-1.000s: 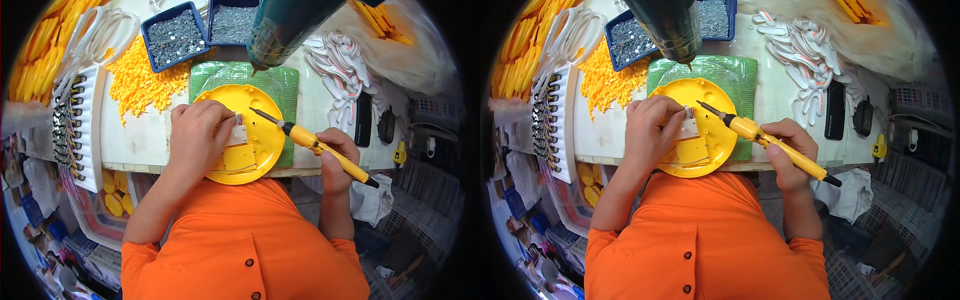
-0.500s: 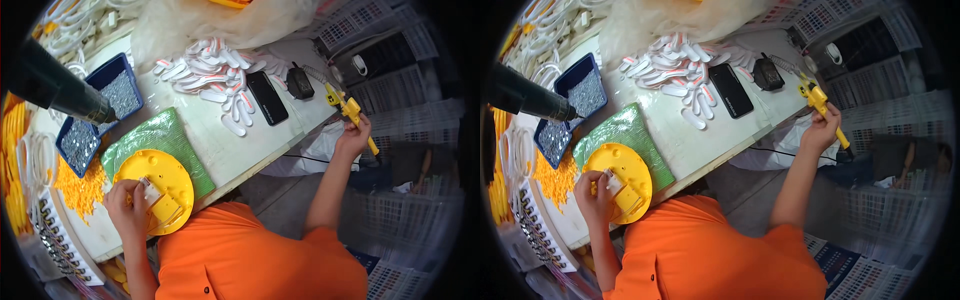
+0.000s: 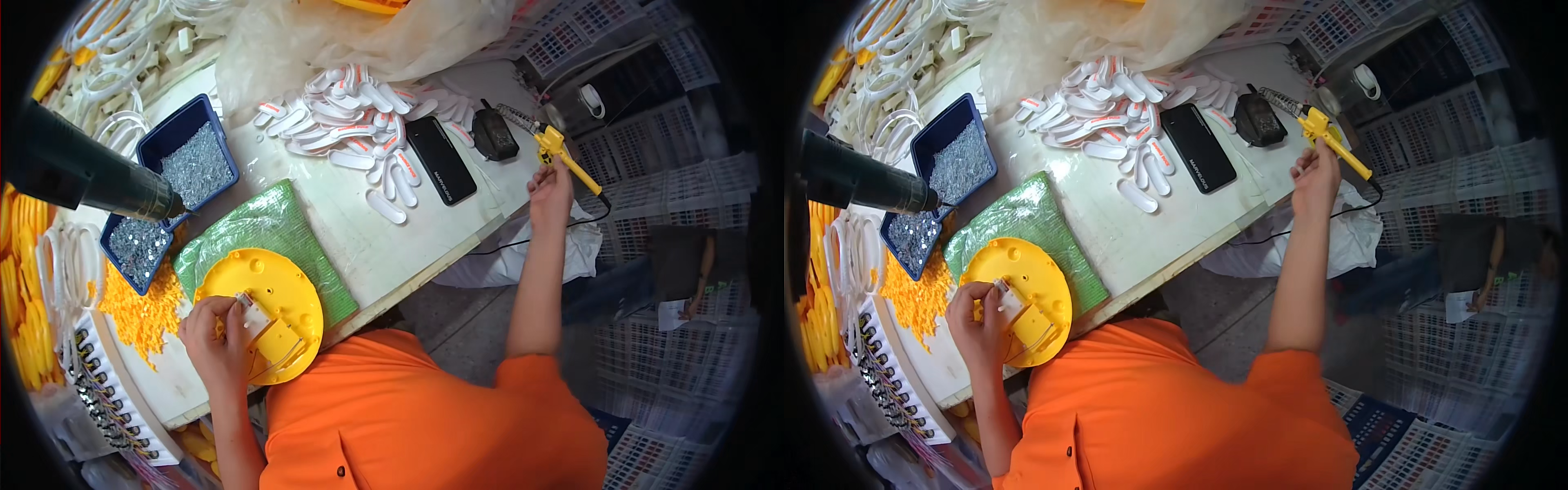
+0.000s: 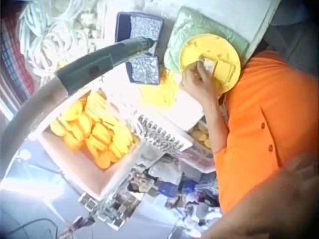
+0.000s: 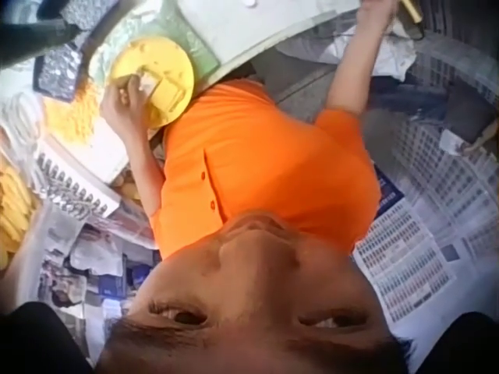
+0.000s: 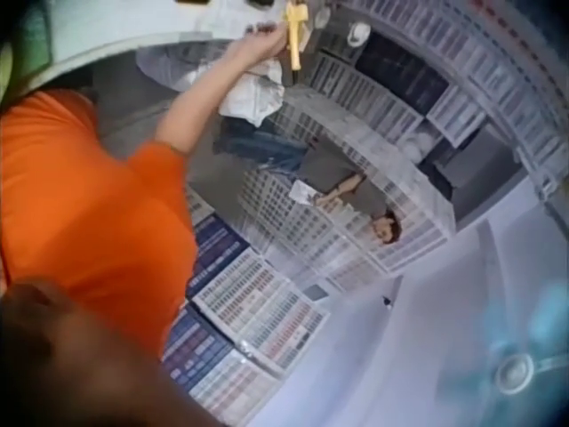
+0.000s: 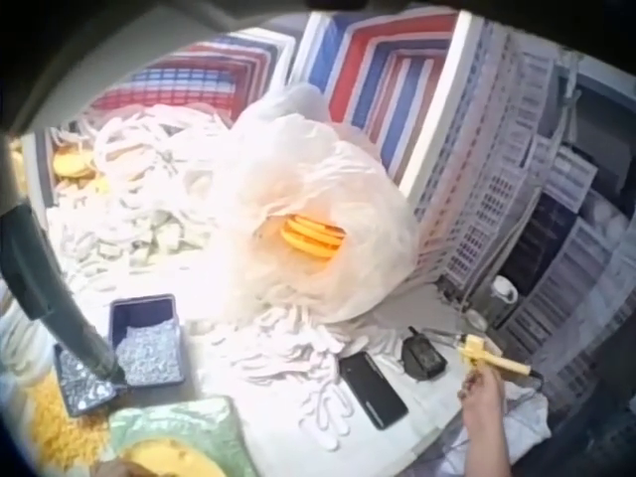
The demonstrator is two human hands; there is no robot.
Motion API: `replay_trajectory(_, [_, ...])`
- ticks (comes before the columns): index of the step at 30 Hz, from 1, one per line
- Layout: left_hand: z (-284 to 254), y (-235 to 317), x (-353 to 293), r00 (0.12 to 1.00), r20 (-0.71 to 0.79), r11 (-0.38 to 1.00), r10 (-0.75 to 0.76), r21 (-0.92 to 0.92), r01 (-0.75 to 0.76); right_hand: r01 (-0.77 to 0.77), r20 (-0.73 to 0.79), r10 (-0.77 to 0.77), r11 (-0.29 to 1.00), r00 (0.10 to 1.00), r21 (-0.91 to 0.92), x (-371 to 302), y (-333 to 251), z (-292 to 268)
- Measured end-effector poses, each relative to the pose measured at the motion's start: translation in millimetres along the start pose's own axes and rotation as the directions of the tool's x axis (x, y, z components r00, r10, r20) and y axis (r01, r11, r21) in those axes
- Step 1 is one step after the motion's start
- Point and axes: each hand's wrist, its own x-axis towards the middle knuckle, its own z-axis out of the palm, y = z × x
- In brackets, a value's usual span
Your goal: Assembling yellow circular toy components using a power screwdriver and glue.
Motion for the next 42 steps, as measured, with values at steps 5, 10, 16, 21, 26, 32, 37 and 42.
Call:
replay_trajectory(5, [-9.0, 1.1, -4.1, 0.999, 0.026, 0.999, -0.045, 0.011, 0.044, 0.041, 0.273, -0.007, 0.992, 0.962, -0.119, -102.7, 45.3, 36.6])
replay_trajectory(10, [-12.8, -1.3, -3.3, 0.983, -0.155, 0.995, 0.099, 0.027, -0.096, 0.591, 0.835, -0.209, 0.790, 0.509, -0.162, -215.1, 64.9, 104.7])
replay_trajectory(16, [-72.2, -33.7, -27.9, 0.916, -0.368, 0.977, -0.163, -0.187, 0.098, 0.669, 0.909, -0.240, 0.618, -0.339, 0.413, -304.6, 53.0, 169.4])
replay_trajectory(21, [-81.6, -64.4, -65.3, 0.817, -0.405, 0.903, -0.410, -0.305, 0.302, 0.568, 0.726, -0.166, 0.516, -0.667, 0.641, -368.0, 71.4, 183.3])
replay_trajectory(26, [-61.4, -76.5, -58.4, 0.884, -0.425, 0.975, -0.197, 0.006, 0.220, 0.564, 0.660, -0.111, 0.427, -0.743, 0.707, -375.0, 85.1, 183.3])
replay_trajectory(32, [-46.0, -78.8, -20.3, 0.948, -0.317, 0.968, 0.017, 0.242, 0.063, 0.575, 0.759, -0.136, 0.573, -0.637, 0.585, -372.2, 73.6, 185.9])
replay_trajectory(37, [-45.7, -78.4, 5.3, 0.965, -0.234, 0.946, 0.116, 0.321, -0.037, 0.593, 0.802, -0.132, 0.606, -0.582, 0.530, -364.1, 67.5, 183.2])
replay_trajectory(42, [-36.4, -84.4, 22.3, 0.970, -0.164, 0.920, 0.180, 0.378, -0.107, 0.587, 0.807, -0.124, 0.624, -0.578, 0.516, -364.4, 65.3, 180.1])
